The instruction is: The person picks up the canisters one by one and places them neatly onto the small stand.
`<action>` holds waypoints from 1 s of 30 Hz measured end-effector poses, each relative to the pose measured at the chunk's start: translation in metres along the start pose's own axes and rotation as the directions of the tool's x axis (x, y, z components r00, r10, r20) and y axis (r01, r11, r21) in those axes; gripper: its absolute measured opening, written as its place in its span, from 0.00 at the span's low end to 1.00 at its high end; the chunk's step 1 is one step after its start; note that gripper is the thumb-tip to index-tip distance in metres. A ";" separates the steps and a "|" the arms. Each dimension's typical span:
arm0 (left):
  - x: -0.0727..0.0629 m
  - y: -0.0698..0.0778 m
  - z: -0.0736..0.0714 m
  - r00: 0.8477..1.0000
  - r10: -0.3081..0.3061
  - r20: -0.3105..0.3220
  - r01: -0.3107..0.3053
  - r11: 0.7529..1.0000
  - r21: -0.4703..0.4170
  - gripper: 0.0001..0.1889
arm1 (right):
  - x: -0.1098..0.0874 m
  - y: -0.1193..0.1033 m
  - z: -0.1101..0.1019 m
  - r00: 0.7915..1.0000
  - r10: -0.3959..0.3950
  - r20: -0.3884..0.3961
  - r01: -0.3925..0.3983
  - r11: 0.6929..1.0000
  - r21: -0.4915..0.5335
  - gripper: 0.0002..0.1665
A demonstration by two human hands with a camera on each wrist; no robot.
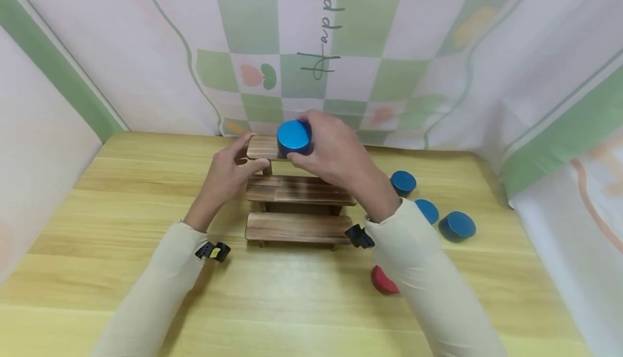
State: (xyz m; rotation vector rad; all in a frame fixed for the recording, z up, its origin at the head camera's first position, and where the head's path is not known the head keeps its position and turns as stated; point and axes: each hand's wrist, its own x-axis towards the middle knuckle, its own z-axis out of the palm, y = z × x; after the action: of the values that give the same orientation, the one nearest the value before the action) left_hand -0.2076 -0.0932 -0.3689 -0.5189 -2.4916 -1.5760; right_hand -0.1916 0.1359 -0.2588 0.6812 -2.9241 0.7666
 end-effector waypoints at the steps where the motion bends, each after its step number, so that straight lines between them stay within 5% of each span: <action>1: 0.000 0.000 0.000 1.000 -0.002 0.001 0.002 1.000 0.003 0.35 | 0.001 -0.001 0.000 1.000 0.002 0.004 -0.002 1.000 0.001 0.38; 30: 0.000 0.008 0.006 1.000 0.007 -0.009 -0.007 1.000 -0.009 0.35 | 0.024 -0.013 0.015 0.999 -0.011 0.046 0.013 0.999 -0.044 0.39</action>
State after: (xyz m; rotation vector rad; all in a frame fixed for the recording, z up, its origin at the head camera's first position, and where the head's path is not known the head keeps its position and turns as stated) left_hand -0.2047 -0.0845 -0.3645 -0.5203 -2.4746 -1.5836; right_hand -0.2068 0.1088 -0.2620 0.7215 -2.9647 0.6922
